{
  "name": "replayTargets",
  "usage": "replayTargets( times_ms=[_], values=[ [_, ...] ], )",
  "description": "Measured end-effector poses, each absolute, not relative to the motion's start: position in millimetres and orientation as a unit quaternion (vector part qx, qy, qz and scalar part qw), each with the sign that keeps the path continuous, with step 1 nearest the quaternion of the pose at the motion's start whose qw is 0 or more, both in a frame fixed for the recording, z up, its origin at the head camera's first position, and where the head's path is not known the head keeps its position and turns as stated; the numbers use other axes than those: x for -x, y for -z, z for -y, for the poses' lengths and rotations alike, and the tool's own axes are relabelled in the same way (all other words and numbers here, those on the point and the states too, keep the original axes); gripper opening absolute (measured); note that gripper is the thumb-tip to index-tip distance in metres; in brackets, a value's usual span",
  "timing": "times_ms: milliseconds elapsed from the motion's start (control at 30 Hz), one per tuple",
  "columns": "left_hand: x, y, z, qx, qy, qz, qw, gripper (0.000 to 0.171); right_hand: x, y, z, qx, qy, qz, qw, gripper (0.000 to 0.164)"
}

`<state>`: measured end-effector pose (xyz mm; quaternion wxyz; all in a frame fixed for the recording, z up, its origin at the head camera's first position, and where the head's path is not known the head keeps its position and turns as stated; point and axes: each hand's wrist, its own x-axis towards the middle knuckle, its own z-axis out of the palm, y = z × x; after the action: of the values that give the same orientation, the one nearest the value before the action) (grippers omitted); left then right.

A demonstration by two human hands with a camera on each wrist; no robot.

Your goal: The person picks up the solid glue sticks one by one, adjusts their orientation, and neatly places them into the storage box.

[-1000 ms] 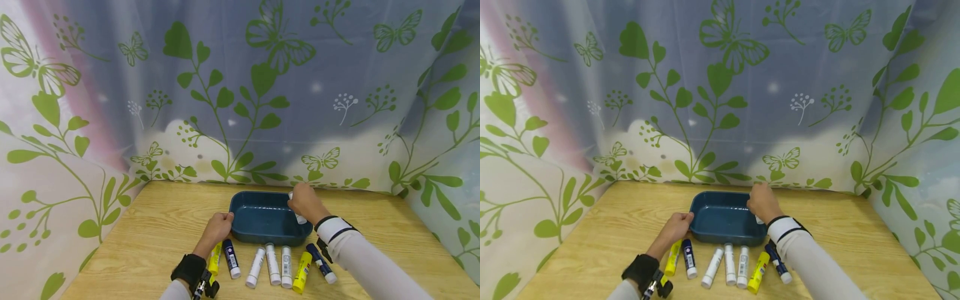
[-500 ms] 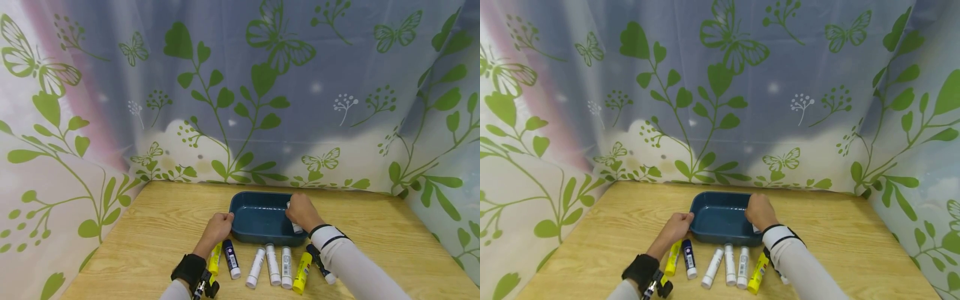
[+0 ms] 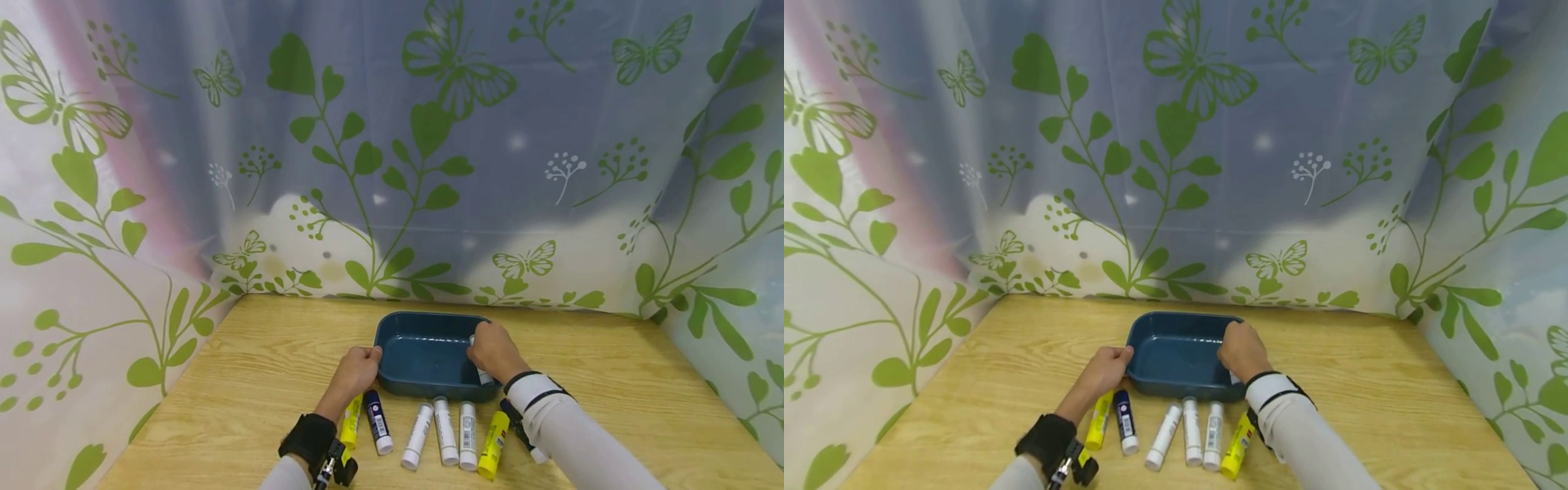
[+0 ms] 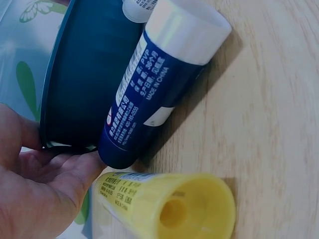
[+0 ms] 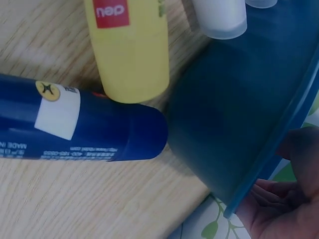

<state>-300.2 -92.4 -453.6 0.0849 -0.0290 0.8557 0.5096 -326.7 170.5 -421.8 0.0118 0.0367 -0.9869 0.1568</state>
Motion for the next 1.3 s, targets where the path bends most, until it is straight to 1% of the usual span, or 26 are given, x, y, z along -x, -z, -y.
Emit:
replayTargets(
  times_ms=[133, 400, 533, 767, 900, 1133, 1300],
  values=[
    [300.9, 454.1, 92.2, 0.03, -0.508, -0.856, 0.087, 0.04, 327.1, 424.1, -171.0, -0.041, -0.162, 0.986, 0.015, 0.012],
    [300.0, 453.4, 92.6, 0.028, -0.51, -0.855, 0.087, 0.04, 324.8, 422.7, -169.5, -0.034, -0.142, 0.989, 0.005, 0.008],
    [299.9, 453.5, 92.5, 0.026, -0.511, -0.855, 0.085, 0.041, 325.0, 424.2, -169.0, -0.051, -0.117, 0.992, 0.016, 0.007],
    [300.1, 453.9, 92.0, 0.027, -0.509, -0.856, 0.085, 0.041, 326.4, 429.6, -167.5, -0.061, -0.076, 0.995, 0.036, 0.013],
    [299.8, 453.8, 92.0, 0.026, -0.506, -0.858, 0.086, 0.041, 328.8, 432.8, -167.0, -0.048, -0.076, 0.995, 0.032, 0.014],
    [299.9, 452.5, 92.3, 0.031, -0.508, -0.856, 0.09, 0.041, 330.9, 434.8, -165.9, -0.047, -0.079, 0.996, 0.024, 0.008],
    [299.6, 451.8, 92.8, 0.031, -0.506, -0.857, 0.091, 0.041, 332.1, 436.0, -165.5, -0.046, -0.081, 0.995, 0.021, 0.007]
  ],
)
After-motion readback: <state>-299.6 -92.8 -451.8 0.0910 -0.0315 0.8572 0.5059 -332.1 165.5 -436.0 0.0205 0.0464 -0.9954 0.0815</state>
